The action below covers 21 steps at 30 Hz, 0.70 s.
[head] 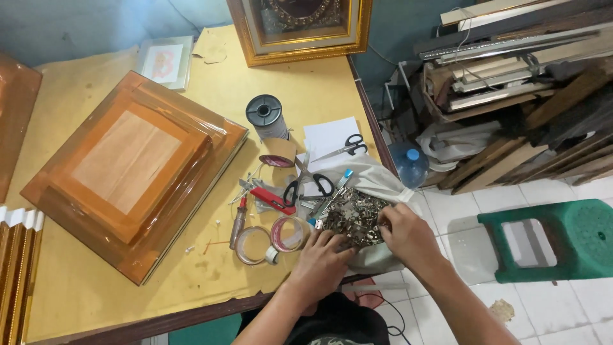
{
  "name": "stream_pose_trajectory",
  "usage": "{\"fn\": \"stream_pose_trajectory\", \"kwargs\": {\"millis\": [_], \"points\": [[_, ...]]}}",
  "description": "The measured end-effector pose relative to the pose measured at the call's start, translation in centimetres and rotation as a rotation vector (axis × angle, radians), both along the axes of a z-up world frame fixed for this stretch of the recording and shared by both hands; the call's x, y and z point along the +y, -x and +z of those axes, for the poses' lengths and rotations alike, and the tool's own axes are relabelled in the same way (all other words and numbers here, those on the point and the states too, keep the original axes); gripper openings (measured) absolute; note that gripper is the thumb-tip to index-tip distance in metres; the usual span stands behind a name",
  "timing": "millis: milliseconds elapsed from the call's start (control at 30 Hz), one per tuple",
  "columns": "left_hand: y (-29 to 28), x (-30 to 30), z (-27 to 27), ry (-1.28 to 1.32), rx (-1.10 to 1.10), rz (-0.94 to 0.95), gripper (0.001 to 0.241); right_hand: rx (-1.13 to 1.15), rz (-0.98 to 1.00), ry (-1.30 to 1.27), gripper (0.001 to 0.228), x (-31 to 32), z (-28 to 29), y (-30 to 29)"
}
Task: Securing wire and metal clips to the back of picture frames in a workshop.
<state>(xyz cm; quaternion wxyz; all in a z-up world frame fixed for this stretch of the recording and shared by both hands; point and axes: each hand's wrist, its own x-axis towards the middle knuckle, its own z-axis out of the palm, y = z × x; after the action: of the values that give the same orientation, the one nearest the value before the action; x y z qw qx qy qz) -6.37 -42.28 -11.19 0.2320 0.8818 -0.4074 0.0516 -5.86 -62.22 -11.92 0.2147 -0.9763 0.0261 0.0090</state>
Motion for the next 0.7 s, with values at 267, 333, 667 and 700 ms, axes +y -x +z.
{"fn": "stream_pose_trajectory", "kwargs": {"millis": [267,333,667,700], "points": [[-0.7,0.0,-0.7,0.030,-0.029,0.060,0.034,-0.016,-0.017,-0.179,0.036,3.3,-2.6,0.0],[-1.5,-0.1,-0.8,0.027,-0.080,0.090,0.033,-0.076,0.008,-0.316,0.039,4.7,-1.0,-0.1],[-3.4,0.3,-2.7,-0.046,-0.066,-0.024,0.036,0.196,-0.289,0.193,0.036,2.1,-1.8,0.3],[-3.5,0.4,-3.3,-0.088,-0.049,-0.024,0.040,0.169,-0.182,0.325,0.042,2.8,-2.0,0.2]]}}
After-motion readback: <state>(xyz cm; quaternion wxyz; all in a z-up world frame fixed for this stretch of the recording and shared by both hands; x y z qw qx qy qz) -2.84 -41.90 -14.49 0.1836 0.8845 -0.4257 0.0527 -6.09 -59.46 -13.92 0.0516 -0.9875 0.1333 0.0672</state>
